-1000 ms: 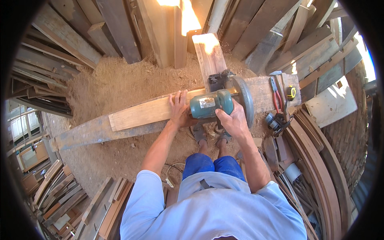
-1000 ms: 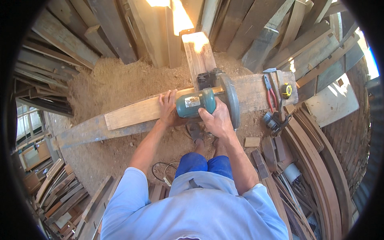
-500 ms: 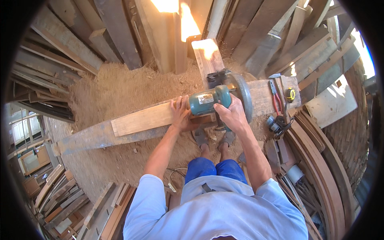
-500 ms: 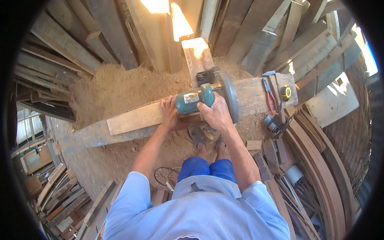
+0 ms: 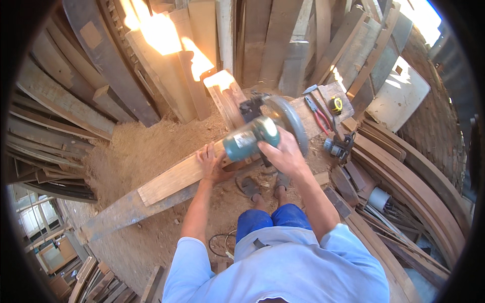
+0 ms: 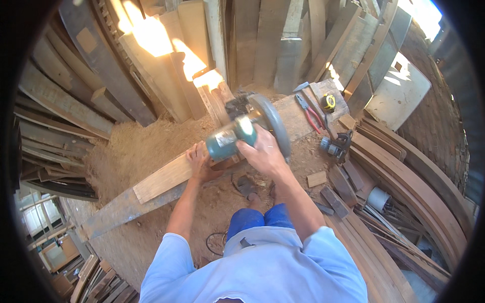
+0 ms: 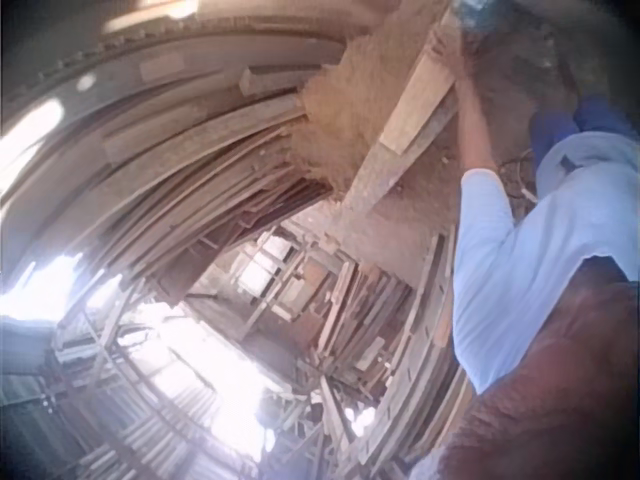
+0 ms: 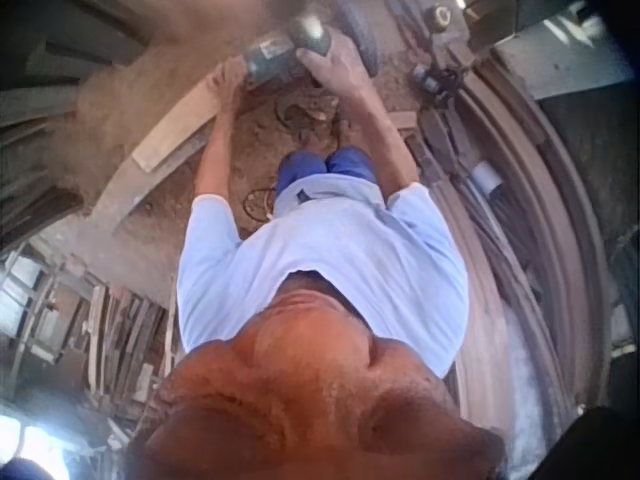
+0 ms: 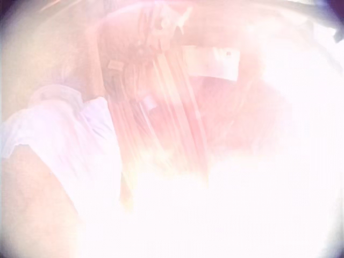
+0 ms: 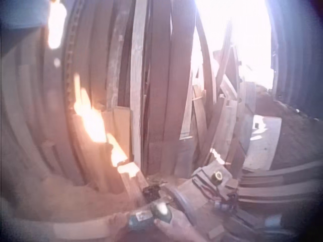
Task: The person measures a piece of wood using a tape measure and a straight edge, then cuts a notch into the wood using a circular saw and a chisel.
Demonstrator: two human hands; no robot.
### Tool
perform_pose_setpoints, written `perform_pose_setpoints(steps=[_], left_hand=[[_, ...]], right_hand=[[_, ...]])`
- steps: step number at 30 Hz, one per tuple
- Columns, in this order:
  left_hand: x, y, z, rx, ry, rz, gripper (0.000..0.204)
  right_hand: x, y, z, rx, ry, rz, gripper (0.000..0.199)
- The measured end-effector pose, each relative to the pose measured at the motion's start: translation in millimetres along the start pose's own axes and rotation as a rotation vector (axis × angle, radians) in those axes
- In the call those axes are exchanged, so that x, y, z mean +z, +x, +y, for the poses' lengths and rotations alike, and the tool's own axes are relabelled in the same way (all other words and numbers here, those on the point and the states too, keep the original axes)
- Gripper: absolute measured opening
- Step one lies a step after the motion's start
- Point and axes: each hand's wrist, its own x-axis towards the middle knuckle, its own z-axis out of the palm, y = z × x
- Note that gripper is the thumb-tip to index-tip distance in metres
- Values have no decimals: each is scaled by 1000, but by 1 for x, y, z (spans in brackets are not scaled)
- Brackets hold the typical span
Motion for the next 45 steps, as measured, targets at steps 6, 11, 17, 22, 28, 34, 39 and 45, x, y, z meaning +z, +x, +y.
perform_pose_setpoints(steps=[6, 11, 17, 22, 28, 34, 39, 45], left_hand=[[0, -2, 1, -2, 20, -59, 102], [17, -28, -3, 154, 19, -48, 99], [26, -25, -6, 200, 19, -2, 92], [29, -16, -1, 204, 139, 33, 97], [40, -25, 3, 238, 143, 212, 84], [42, -18, 9, 247, 192, 161, 97], [40, -21, 3, 273, 258, 188, 92], [39, -15, 10, 259, 284, 141, 90]], right_hand=[[-87, -121, 19, 222, 52, 17, 52], [-115, -181, 86, 427, -17, 108, 42], [-111, -176, 218, 576, -309, 127, 42], [-89, -151, 358, 669, -519, -39, 45], [-66, -97, 460, 807, -604, -200, 43], [-41, -55, 567, 874, -638, -148, 32], [-4, -8, 619, 843, -745, -168, 31], [52, 16, 677, 819, -771, -249, 34]])
